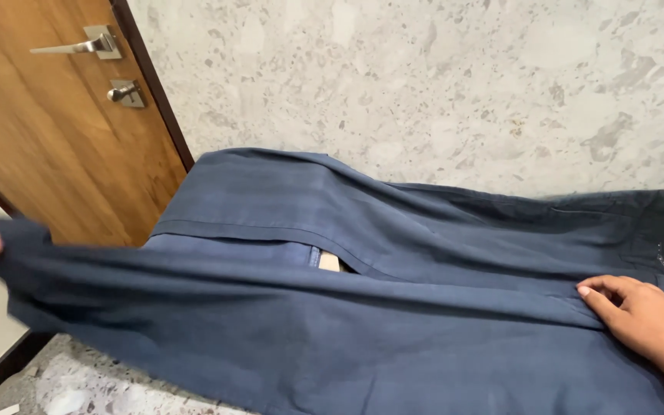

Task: Folding and stacking trousers on a marble counter.

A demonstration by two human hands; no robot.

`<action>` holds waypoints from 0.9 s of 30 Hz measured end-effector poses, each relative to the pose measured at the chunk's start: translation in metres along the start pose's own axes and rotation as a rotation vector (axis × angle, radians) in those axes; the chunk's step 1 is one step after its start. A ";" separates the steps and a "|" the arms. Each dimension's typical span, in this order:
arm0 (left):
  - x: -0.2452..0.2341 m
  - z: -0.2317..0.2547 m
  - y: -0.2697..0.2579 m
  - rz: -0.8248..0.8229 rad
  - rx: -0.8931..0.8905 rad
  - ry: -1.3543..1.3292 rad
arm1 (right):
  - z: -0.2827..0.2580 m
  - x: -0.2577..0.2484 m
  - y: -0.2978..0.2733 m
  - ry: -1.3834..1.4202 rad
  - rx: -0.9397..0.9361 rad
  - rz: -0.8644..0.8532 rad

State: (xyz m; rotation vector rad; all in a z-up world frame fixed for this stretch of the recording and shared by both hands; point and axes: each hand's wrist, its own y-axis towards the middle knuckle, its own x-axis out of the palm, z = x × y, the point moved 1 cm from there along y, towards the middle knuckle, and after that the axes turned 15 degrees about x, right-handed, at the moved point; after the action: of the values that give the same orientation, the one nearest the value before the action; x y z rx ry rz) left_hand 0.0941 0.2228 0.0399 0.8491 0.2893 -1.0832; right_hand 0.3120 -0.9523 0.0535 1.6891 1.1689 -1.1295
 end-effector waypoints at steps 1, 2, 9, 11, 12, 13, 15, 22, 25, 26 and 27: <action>-0.013 0.003 0.031 -0.013 0.063 -0.069 | -0.001 0.000 0.000 0.004 0.000 -0.007; -0.003 0.037 0.046 -0.010 0.067 -0.068 | -0.002 -0.001 -0.001 0.007 0.000 -0.003; 0.126 0.216 0.057 -0.010 -0.088 0.614 | 0.000 -0.001 -0.005 0.066 0.021 0.004; 0.143 0.178 0.026 -0.013 -0.082 0.778 | -0.003 -0.006 -0.005 0.067 0.019 0.018; 0.147 0.141 0.007 0.021 -0.255 0.741 | -0.004 -0.009 -0.008 0.059 0.019 0.014; 0.151 0.104 -0.012 0.055 -0.427 0.700 | -0.006 -0.011 -0.011 0.051 0.019 0.010; 0.171 0.135 -0.060 0.033 -0.767 0.450 | 0.001 -0.010 -0.005 0.030 0.020 0.004; 0.187 0.172 -0.109 0.172 -0.893 -0.168 | 0.005 0.013 0.017 0.035 -0.015 -0.007; 0.198 0.222 -0.085 0.128 -0.957 -0.349 | 0.021 0.035 0.033 0.175 -0.073 0.021; 0.190 0.161 -0.067 0.137 -0.960 -0.351 | 0.028 0.046 0.039 0.174 -0.081 0.020; 0.180 0.102 -0.061 0.138 -0.831 -0.363 | 0.035 0.056 0.046 0.238 -0.106 0.034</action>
State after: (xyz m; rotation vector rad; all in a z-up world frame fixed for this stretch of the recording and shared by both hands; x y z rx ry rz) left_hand 0.1064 0.0187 -0.0278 -0.0710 0.3304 -0.8509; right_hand 0.3577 -0.9826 -0.0054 1.7887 1.3172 -0.8469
